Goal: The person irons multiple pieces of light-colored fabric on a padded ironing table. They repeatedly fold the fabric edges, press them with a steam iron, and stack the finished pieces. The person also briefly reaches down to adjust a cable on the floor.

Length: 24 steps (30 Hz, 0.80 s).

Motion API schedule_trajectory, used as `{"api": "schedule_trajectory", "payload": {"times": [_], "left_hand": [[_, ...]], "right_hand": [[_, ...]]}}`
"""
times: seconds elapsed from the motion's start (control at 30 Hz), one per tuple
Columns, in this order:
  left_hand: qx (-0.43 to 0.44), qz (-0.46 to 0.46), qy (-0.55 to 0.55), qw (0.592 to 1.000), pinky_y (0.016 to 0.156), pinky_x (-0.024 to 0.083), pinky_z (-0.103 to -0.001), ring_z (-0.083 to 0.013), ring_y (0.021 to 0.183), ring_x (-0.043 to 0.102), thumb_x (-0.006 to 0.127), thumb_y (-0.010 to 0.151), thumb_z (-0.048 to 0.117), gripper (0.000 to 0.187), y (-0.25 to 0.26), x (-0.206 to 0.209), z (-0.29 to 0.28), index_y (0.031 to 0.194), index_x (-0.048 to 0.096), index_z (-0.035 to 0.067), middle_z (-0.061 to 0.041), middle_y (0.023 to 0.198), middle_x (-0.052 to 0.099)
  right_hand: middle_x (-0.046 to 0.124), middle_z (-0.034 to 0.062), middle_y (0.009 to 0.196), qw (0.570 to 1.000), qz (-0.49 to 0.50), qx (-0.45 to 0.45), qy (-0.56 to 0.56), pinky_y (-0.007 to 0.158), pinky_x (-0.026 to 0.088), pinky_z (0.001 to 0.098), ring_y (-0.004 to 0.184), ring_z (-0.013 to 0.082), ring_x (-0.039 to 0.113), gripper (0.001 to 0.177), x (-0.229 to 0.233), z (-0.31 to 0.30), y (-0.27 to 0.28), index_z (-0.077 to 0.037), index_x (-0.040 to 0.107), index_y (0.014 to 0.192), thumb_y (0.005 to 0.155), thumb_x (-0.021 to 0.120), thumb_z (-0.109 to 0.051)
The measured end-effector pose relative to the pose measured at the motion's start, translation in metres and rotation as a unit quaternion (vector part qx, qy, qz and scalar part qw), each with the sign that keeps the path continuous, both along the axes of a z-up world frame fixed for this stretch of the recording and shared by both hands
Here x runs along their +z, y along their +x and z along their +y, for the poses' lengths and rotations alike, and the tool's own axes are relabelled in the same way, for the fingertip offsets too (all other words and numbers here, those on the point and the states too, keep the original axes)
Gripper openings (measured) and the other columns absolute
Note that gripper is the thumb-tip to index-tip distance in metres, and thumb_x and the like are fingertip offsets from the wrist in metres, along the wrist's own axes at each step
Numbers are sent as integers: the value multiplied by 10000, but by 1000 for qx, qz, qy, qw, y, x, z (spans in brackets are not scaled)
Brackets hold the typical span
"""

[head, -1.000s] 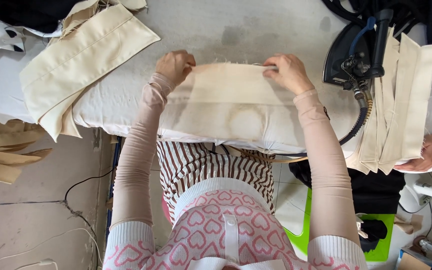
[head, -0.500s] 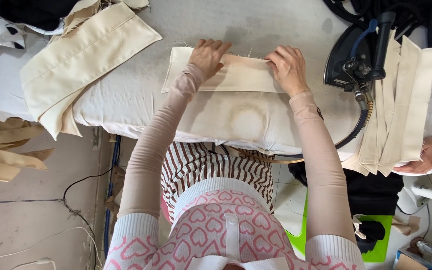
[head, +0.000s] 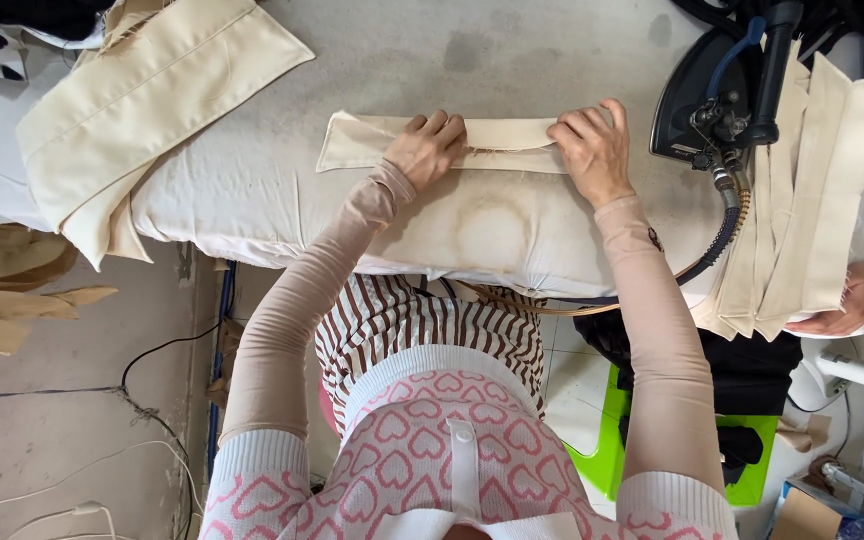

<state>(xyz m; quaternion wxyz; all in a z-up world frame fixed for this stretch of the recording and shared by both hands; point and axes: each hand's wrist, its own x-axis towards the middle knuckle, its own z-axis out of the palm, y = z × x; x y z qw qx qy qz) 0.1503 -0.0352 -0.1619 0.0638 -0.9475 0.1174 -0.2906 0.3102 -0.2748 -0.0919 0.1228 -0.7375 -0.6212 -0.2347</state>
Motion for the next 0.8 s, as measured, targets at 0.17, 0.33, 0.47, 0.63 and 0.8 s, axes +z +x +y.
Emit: {"api": "schedule_trajectory", "payload": {"times": [0.17, 0.33, 0.47, 0.63, 0.8], "left_hand": [[26, 10, 21, 999, 574, 452, -290, -206, 800, 552, 582, 955, 201, 136, -8, -10, -9, 900, 668, 112, -66, 1027, 582], [97, 35, 43, 994, 589, 503, -284, -208, 815, 583, 568, 890, 119, 142, -10, -20, -22, 975, 664, 59, -90, 1000, 596], [98, 35, 16, 994, 659, 472, -349, -308, 906, 566, 547, 905, 246, 366, -9, -30, -38, 1233, 571, 85, -127, 960, 550], [159, 187, -33, 969, 800, 431, -502, -414, 1015, 451, 644, 891, 471, 577, -7, 10, -59, 1309, 553, 82, -140, 1069, 469], [175, 229, 15, 957, 863, 419, -439, -351, 1125, 412, 566, 950, 474, 509, 4, 10, -75, 1227, 636, 53, -149, 1230, 439]], "right_hand": [[671, -11, 879, 1000, -27, -11, -10, 997, 365, 435, 817, 171, 619, 219, -5, -5, 1, -153, 696, 857, 874, 733, 63], [703, 1, 964, 996, -59, -34, -66, 1078, 351, 509, 879, 178, 631, 141, -7, -13, -3, -117, 724, 956, 878, 751, -2], [701, 12, 1050, 988, -25, -100, -111, 1137, 201, 533, 1165, 174, 608, 61, -24, -27, -10, -175, 730, 1042, 1016, 678, -157], [624, 137, 1269, 979, -6, -134, -153, 1123, 192, 520, 1246, 265, 568, 211, -19, -35, -29, -47, 688, 1208, 1024, 592, -82], [564, 189, 1364, 970, 48, -160, -177, 1132, 114, 545, 1278, 313, 559, 312, -18, -39, -36, -26, 609, 1342, 1044, 523, -63]]}}
